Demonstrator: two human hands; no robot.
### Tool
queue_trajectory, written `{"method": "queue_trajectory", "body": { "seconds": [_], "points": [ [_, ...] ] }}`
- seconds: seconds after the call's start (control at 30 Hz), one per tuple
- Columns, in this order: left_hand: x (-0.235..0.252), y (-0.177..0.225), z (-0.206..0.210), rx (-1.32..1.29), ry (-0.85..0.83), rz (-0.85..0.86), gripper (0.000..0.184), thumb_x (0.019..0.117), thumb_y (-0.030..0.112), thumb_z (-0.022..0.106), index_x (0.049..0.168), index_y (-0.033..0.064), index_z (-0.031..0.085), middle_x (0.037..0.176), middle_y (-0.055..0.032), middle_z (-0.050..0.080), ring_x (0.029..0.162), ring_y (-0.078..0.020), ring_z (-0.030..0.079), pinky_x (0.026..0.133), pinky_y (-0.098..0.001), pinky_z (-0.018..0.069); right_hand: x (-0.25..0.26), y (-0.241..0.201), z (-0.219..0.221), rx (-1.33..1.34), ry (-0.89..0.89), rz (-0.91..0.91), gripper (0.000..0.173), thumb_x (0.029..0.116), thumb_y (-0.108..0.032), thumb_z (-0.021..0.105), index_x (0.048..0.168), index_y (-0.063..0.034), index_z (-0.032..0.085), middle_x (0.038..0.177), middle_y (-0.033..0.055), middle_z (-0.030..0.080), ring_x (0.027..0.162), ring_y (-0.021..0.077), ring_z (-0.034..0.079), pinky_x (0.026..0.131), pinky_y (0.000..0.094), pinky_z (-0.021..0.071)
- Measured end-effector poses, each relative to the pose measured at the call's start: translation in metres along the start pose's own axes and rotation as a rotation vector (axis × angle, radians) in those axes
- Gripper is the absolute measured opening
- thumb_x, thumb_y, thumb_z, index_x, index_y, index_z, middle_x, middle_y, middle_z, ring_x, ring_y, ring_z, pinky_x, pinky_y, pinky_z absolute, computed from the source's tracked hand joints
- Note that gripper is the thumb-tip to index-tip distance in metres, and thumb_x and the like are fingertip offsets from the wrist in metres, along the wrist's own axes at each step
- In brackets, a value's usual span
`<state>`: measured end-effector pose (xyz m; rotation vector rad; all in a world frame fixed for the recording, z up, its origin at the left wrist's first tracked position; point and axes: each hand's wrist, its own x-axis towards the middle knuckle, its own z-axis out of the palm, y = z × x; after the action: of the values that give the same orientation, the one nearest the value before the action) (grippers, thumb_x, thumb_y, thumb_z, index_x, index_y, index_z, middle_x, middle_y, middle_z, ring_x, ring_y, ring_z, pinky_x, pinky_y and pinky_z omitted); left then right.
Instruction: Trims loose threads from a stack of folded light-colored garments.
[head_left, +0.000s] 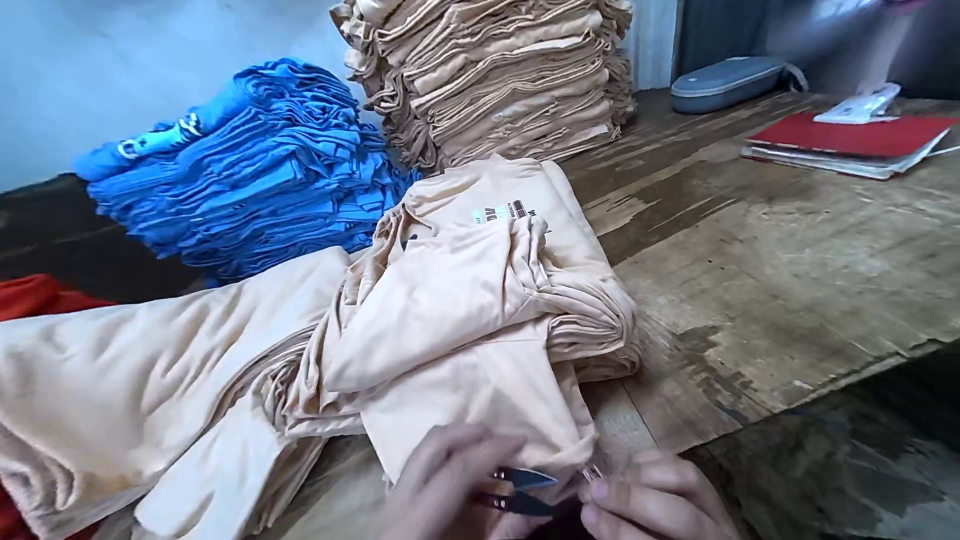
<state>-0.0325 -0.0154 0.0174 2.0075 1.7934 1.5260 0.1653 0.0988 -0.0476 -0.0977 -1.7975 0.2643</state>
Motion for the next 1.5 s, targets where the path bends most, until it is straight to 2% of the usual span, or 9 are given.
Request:
{"method": "queue_trajectory", "body": {
  "seconds": [0.13, 0.27, 0.47, 0.53, 0.7, 0.87, 1.03, 1.17, 1.5],
  "points": [
    [-0.011, 0.022, 0.015, 0.608, 0.188, 0.324, 0.021, 0.0963, 0.025, 0.069, 0.117, 0.0231, 0.074, 0.098, -0.0003, 0.068, 0.091, -0.0185, 0.054, 0.088, -0.0378, 0.0350, -0.005, -0.004, -0.004, 0.025, 0.003, 0.012, 0.016, 0.0924, -0.005, 0.072, 0.107, -0.0125, 0.074, 0.112, 0.0008, 0.070, 0.106, 0.0135, 0.063, 0.097, 0.0264, 0.0514],
    [-0.004, 0.022, 0.033, 0.738, 0.205, 0.449, 0.018, 0.0974, 0.024, 0.068, 0.113, 0.0182, 0.075, 0.095, -0.0013, 0.069, 0.086, -0.0194, 0.053, 0.085, -0.0372, 0.0341, -0.002, -0.007, 0.004, 0.031, 0.018, 0.001, 0.010, 0.0934, -0.007, 0.071, 0.101, -0.0125, 0.074, 0.109, 0.0011, 0.068, 0.105, 0.0134, 0.062, 0.098, 0.0268, 0.0505],
    [0.002, 0.003, 0.026, 0.749, 0.267, 0.355, 0.016, 0.0956, 0.025, 0.068, 0.108, 0.0210, 0.077, 0.092, 0.0007, 0.070, 0.086, -0.0184, 0.055, 0.083, -0.0365, 0.0364, -0.004, -0.011, -0.003, 0.038, -0.007, 0.090, 0.011, 0.0920, -0.005, 0.072, 0.100, -0.0126, 0.075, 0.103, 0.0006, 0.072, 0.101, 0.0129, 0.064, 0.095, 0.0263, 0.0513],
    [0.003, 0.001, 0.022, 0.714, 0.272, 0.316, 0.016, 0.0955, 0.024, 0.068, 0.109, 0.0226, 0.076, 0.092, 0.0009, 0.068, 0.087, -0.0170, 0.055, 0.083, -0.0359, 0.0368, -0.003, -0.013, -0.007, -0.099, -0.052, 0.236, 0.006, 0.0914, -0.025, 0.075, 0.096, -0.0202, 0.074, 0.100, -0.0031, 0.072, 0.099, 0.0111, 0.064, 0.094, 0.0309, 0.0485],
    [0.006, -0.002, 0.027, 0.652, 0.277, 0.279, 0.020, 0.0950, 0.030, 0.070, 0.113, 0.0229, 0.075, 0.095, 0.0007, 0.067, 0.087, -0.0157, 0.055, 0.082, -0.0359, 0.0369, 0.014, -0.014, 0.003, -0.430, -0.013, 0.480, 0.060, 0.0729, -0.072, 0.078, 0.103, -0.0209, 0.070, 0.115, 0.0065, 0.064, 0.108, 0.0191, 0.059, 0.093, 0.0414, 0.0468],
    [0.004, -0.004, 0.027, 0.584, 0.256, 0.262, 0.019, 0.0965, 0.027, 0.066, 0.113, 0.0235, 0.076, 0.095, 0.0010, 0.068, 0.087, -0.0153, 0.056, 0.082, -0.0359, 0.0390, 0.009, -0.010, 0.013, -0.447, 0.117, 0.380, 0.008, 0.0955, -0.031, 0.071, 0.095, -0.0245, 0.076, 0.101, -0.0063, 0.071, 0.099, 0.0092, 0.062, 0.097, 0.0351, 0.0432],
    [-0.009, 0.012, 0.022, 0.491, 0.209, 0.316, 0.015, 0.0934, 0.026, 0.074, 0.108, 0.0259, 0.076, 0.091, 0.0043, 0.068, 0.087, -0.0135, 0.056, 0.085, -0.0340, 0.0385, -0.008, -0.012, -0.003, -0.332, 0.169, 0.321, 0.012, 0.0986, -0.034, 0.069, 0.096, -0.0224, 0.072, 0.104, -0.0109, 0.066, 0.102, 0.0034, 0.058, 0.095, 0.0233, 0.0431],
    [0.002, 0.015, 0.042, 0.704, 0.203, 0.406, 0.018, 0.0968, 0.026, 0.068, 0.113, 0.0212, 0.074, 0.099, -0.0001, 0.070, 0.088, -0.0191, 0.055, 0.085, -0.0377, 0.0366, -0.009, -0.015, -0.004, -0.251, 0.110, 0.303, 0.014, 0.1016, -0.034, 0.063, 0.095, -0.0218, 0.068, 0.105, -0.0092, 0.065, 0.102, 0.0041, 0.058, 0.097, 0.0252, 0.0422],
    [0.001, 0.005, 0.044, 0.603, 0.188, 0.419, 0.015, 0.0950, 0.021, 0.069, 0.107, 0.0233, 0.078, 0.096, 0.0044, 0.072, 0.087, -0.0150, 0.055, 0.084, -0.0352, 0.0368, -0.016, -0.015, -0.020, -0.162, 0.026, 0.265, 0.005, 0.0969, -0.028, 0.071, 0.099, -0.0239, 0.074, 0.106, -0.0078, 0.064, 0.103, 0.0063, 0.055, 0.098, 0.0280, 0.0399]
  ]
}}
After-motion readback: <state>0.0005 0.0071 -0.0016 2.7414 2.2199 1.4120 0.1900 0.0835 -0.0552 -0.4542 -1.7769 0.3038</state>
